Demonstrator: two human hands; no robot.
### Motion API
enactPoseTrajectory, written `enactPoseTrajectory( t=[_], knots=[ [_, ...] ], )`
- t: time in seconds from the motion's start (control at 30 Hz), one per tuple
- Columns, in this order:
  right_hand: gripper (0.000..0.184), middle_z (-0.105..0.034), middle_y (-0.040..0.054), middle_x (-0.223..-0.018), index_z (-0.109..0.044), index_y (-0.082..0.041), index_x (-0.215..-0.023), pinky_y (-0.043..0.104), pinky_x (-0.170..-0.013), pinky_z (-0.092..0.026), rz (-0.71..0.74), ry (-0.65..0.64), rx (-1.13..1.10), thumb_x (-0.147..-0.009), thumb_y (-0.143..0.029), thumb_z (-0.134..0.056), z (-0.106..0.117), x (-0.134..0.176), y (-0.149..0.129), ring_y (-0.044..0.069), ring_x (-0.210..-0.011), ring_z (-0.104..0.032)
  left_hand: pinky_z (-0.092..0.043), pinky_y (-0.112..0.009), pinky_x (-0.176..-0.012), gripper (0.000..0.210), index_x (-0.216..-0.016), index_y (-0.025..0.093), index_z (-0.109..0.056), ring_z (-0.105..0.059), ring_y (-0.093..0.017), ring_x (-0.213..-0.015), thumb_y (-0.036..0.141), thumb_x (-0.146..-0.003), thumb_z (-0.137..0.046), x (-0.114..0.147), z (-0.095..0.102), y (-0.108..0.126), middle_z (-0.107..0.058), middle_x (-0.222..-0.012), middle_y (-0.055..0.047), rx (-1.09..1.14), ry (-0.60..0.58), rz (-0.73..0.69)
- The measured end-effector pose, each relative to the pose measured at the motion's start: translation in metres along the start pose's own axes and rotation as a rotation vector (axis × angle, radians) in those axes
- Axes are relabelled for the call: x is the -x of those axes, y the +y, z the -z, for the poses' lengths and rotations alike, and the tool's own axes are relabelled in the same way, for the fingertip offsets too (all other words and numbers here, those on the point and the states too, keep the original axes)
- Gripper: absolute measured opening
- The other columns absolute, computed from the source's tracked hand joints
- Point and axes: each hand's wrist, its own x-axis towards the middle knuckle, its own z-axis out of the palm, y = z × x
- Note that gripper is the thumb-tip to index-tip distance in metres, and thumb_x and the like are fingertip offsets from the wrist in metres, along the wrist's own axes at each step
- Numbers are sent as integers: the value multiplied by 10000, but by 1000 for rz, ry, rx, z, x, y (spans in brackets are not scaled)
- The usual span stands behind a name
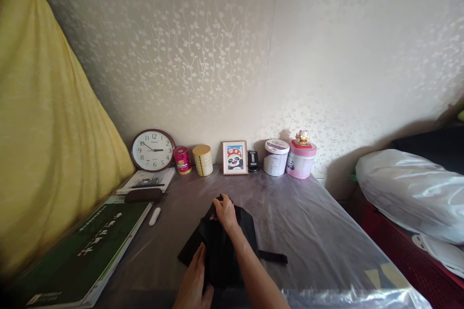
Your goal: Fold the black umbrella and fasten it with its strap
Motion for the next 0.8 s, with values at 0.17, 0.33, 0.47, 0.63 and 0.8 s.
enactPoseTrajectory(
  t=[0.17, 0.33, 0.47, 0.63, 0.8],
  knots=[
    [383, -686, 14, -711, -446, -145, -1179, 215, -415, -464, 11, -40, 69, -822, -284, -463, -5, -2, 1, 136, -493, -630, -280, -365, -1093, 768, -1330, -65, -250, -271, -285, -1335, 99, -607, -448, 0, 4, 3, -262, -1435, -248, -134, -63, 62],
    [331, -711, -10, -728, -479, -165, -1157, 214, -583, -473, 154, -90, 260, -840, -256, -445, -2, 10, -6, 122, -652, -665, -381, -405, -1023, 588, -1294, 29, -378, -411, -289, -1257, 204, -734, -418, 5, -18, -30, -455, -1334, -204, -169, 16, -9],
    [254, -725, -23, -763, -562, -200, -1048, 224, -710, -448, 310, -139, 460, -826, -180, -440, 0, 21, -9, 126, -776, -665, -464, -383, -934, 531, -1244, 16, -434, -519, -299, -1154, 257, -770, -438, 17, -20, -41, -523, -1251, -230, -214, 129, 24],
    [263, -724, -40, -866, -597, -256, -1041, 215, -758, -433, 446, -214, 576, -847, -179, -437, -2, 35, -8, 135, -869, -647, -469, -363, -920, 360, -1102, 187, -566, -564, -242, -1088, 241, -754, -491, 20, -9, -9, -595, -1173, -112, -312, 372, -144],
    [238, -718, -31, -864, -632, -256, -1019, 218, -755, -435, 527, -267, 672, -881, -223, -441, 3, 45, -11, 139, -837, -623, -367, -457, -1029, 727, -1315, 167, -392, -349, -296, -1295, 94, -600, -508, 9, -12, 19, -394, -1406, -105, -442, 363, -184]
  ],
)
